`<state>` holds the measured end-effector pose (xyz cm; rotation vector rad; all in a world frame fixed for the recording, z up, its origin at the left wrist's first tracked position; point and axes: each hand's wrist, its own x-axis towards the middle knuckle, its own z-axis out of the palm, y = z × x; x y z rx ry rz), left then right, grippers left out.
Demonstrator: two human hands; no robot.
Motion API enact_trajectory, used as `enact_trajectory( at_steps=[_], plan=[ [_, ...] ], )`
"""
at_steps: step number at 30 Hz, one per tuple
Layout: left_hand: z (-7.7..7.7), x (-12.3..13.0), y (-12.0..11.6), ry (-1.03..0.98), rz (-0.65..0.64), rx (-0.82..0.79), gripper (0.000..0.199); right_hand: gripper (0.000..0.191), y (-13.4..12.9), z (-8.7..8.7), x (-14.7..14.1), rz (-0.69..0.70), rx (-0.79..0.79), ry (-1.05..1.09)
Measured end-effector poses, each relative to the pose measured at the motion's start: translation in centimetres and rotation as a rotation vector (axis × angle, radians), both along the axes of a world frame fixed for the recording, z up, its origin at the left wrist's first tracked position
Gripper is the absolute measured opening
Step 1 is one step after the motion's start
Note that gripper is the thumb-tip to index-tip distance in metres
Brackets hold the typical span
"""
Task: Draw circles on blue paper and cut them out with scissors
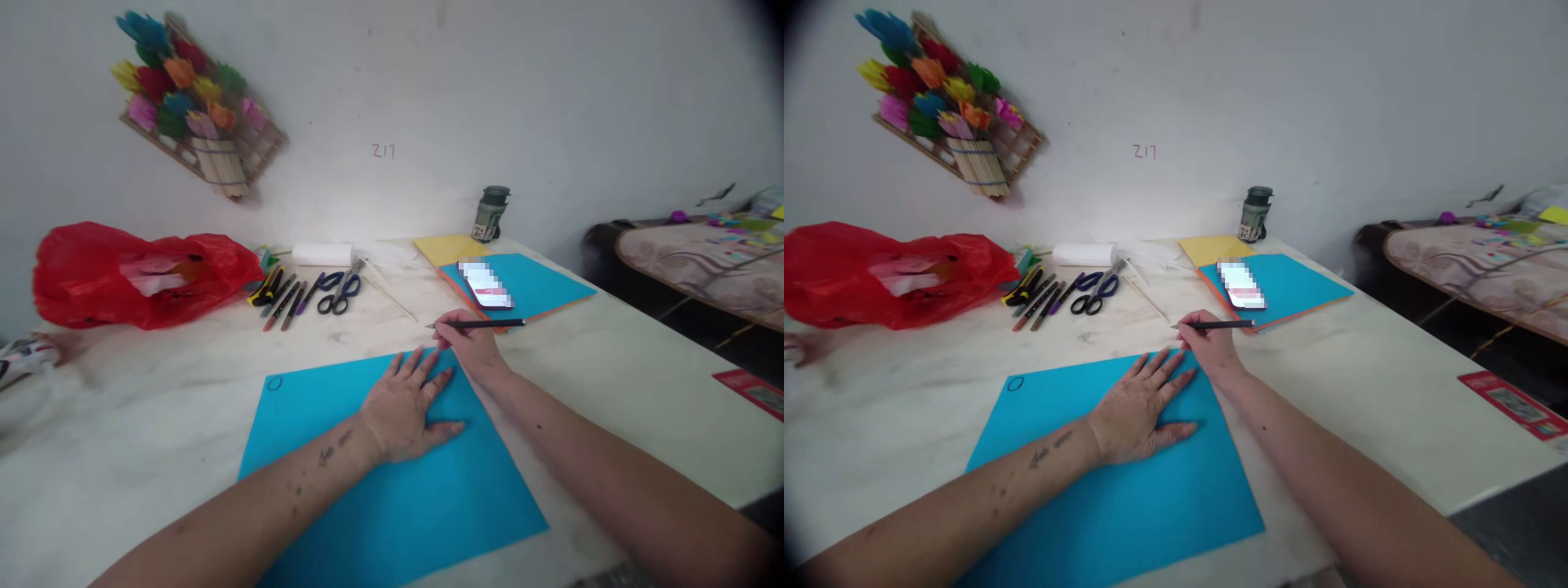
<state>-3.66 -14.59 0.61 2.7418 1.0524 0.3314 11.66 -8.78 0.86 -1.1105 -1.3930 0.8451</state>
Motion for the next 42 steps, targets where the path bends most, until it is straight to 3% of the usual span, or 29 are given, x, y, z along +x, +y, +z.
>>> enact_trajectory(
  at_steps=[10, 16, 21, 27, 34, 42],
  plan=[
    [0.1, 0.9, -1.1, 0.034, 0.063, 0.045, 0.059, 0.027, 0.0, -0.3, 1.6, 0.034, -0.109, 0.015],
    [0.0, 0.8, -1.2, 0.027, 0.112, 0.041, 0.057, 0.025, -0.6, -1.0, 3.2, 0.036, -0.118, 0.074],
    [0.0, 1.1, -1.4, 0.034, 0.122, 0.042, 0.056, 0.022, -0.5, -1.2, 3.2, 0.082, -0.131, -0.017],
    [0.0, 1.9, -2.8, 0.058, 0.29, 0.097, 0.058, 0.026, -0.1, -1.8, 2.9, 0.042, -0.022, -0.119],
    [-0.2, 1.3, -3.1, 0.035, 0.259, 0.078, 0.055, 0.03, -0.1, -1.6, 2.9, 0.039, 0.041, -0.313],
    [-0.1, 2.2, -3.6, 0.137, 0.312, 0.158, 0.055, 0.027, -0.2, -1.6, 2.6, 0.085, 0.003, -0.344]
  ],
)
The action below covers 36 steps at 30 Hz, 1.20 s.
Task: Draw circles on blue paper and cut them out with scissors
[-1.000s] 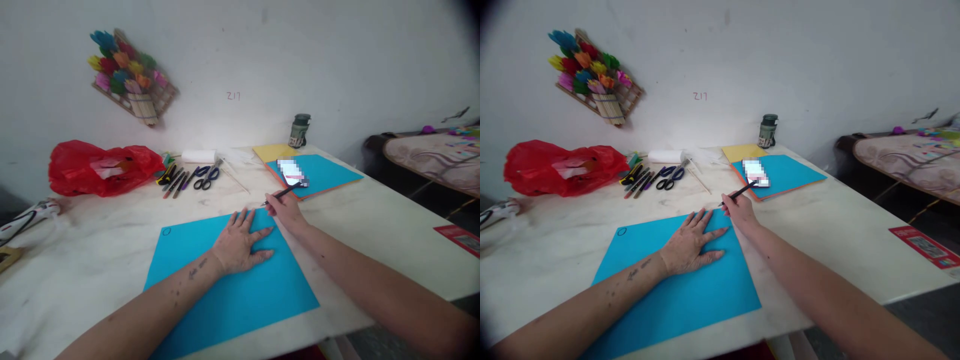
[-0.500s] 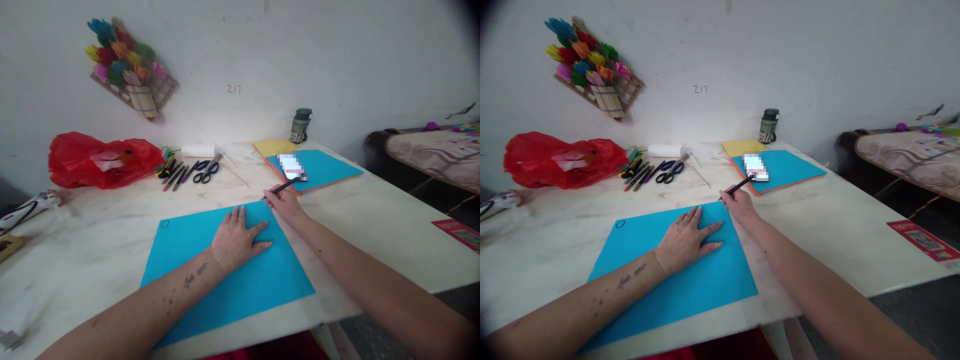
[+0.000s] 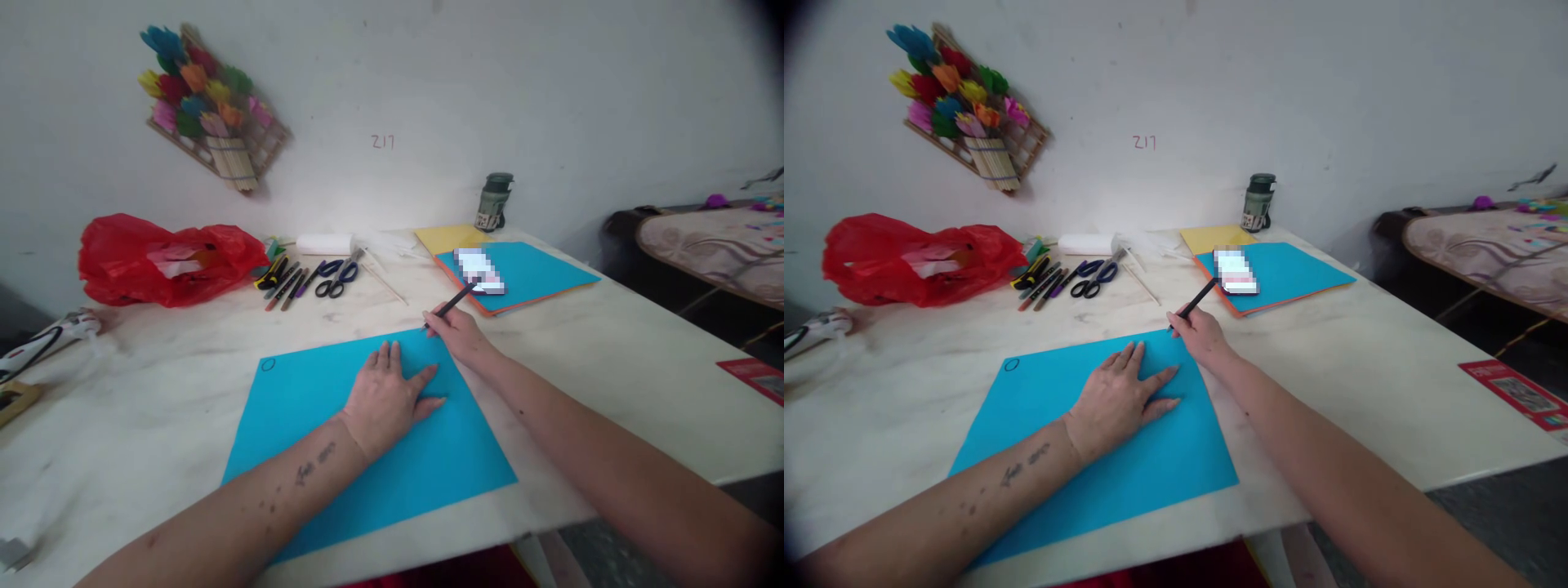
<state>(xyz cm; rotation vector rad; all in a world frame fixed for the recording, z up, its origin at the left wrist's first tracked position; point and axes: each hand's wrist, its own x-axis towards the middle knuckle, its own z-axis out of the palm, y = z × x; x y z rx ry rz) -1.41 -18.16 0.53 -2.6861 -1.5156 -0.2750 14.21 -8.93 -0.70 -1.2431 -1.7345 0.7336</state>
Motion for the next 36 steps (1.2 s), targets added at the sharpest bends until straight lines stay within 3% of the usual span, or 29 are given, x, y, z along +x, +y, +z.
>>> enact_trajectory(
  at_steps=[10, 36],
  plan=[
    [0.27, 0.47, -0.59, 0.15, 0.018, 0.103, 0.05, 0.025, 0.2, 0.0, -0.12, -0.035, -0.028, -0.058],
    [0.04, 0.46, -0.44, 0.158, 0.007, 0.124, 0.05, 0.024, 0.37, -0.08, -0.25, -0.06, -0.014, -0.085]
  ],
)
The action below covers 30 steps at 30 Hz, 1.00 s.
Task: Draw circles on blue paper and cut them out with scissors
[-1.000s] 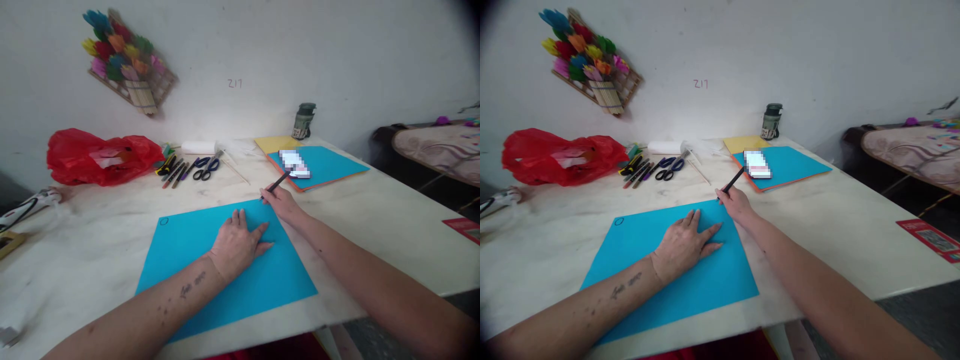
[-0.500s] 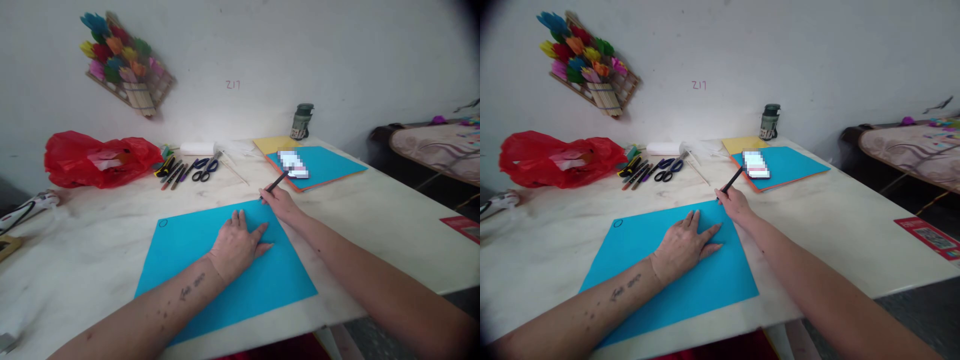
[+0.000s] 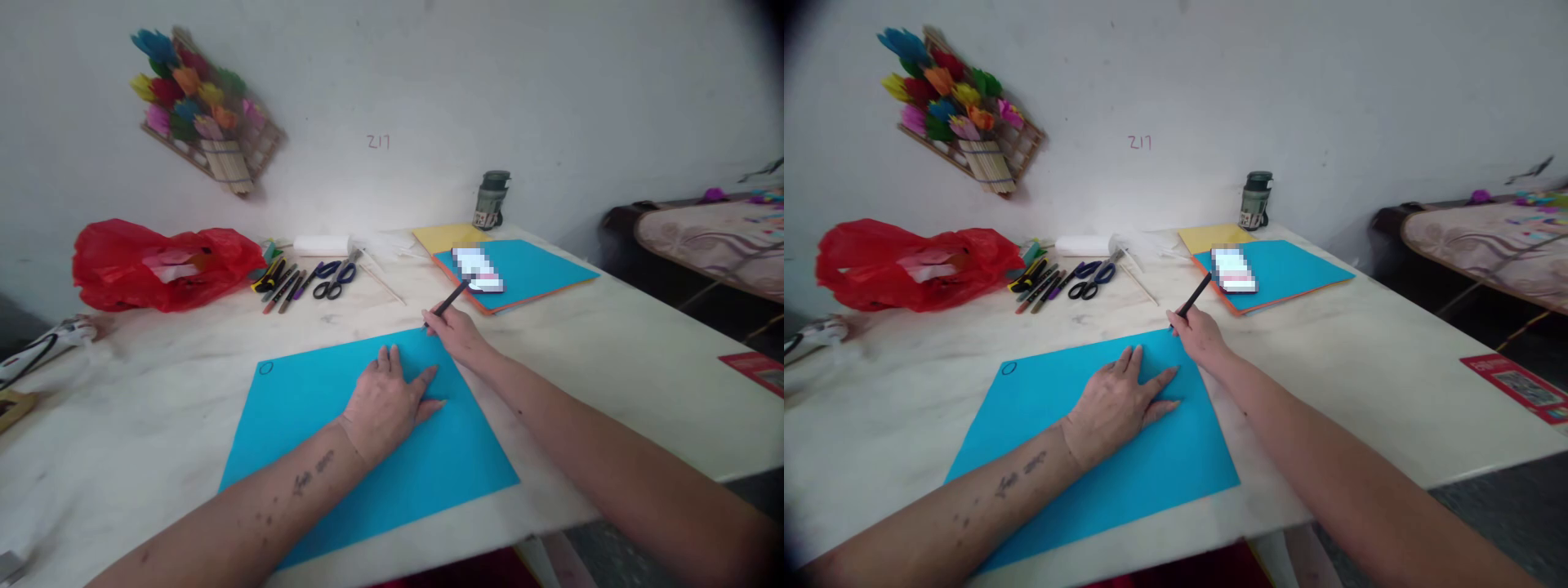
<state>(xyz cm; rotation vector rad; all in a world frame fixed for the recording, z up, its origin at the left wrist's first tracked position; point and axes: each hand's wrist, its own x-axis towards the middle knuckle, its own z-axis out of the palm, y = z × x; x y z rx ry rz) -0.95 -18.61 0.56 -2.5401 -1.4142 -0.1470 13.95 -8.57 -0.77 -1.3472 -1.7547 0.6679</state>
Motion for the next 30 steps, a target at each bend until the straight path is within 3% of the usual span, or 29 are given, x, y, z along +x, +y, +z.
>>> enact_trajectory(
  at_steps=[30],
  plan=[
    [0.13, -0.03, -0.04, 0.002, -0.009, 0.003, 0.051, 0.024, -0.06, -0.07, -0.12, -0.013, 0.015, -0.053]
  ],
)
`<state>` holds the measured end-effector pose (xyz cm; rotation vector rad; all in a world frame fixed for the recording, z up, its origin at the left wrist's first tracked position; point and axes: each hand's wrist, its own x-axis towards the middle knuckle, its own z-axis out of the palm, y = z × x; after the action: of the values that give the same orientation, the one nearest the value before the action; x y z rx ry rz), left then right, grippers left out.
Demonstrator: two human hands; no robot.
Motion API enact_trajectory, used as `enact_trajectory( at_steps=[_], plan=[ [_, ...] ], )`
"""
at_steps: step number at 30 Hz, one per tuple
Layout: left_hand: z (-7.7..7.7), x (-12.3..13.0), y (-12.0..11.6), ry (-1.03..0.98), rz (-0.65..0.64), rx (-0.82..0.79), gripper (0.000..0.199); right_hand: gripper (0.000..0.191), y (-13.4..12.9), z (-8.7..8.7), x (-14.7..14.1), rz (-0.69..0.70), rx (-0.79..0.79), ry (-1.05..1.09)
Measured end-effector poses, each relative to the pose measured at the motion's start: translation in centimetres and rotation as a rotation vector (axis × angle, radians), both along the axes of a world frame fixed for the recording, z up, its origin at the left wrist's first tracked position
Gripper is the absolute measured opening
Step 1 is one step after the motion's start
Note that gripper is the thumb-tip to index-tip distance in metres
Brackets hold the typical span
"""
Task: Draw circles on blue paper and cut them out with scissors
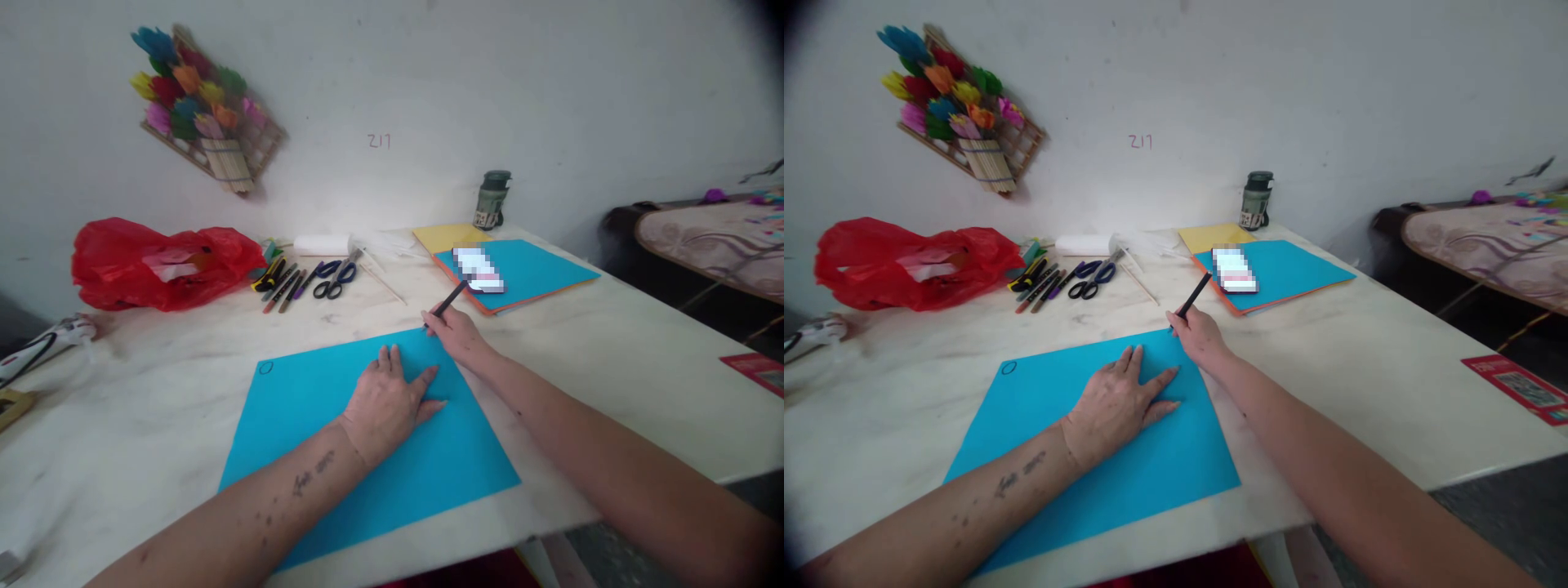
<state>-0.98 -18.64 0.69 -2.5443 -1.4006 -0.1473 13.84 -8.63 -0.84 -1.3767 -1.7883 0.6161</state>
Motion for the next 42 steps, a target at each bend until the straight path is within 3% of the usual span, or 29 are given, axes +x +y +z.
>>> enact_trajectory(
  at_steps=[42],
  plan=[
    [0.1, 0.1, 0.1, 0.036, 0.005, 0.006, 0.051, 0.017, -0.4, 1.1, 0.5, 0.047, -0.095, 0.008]
  ],
)
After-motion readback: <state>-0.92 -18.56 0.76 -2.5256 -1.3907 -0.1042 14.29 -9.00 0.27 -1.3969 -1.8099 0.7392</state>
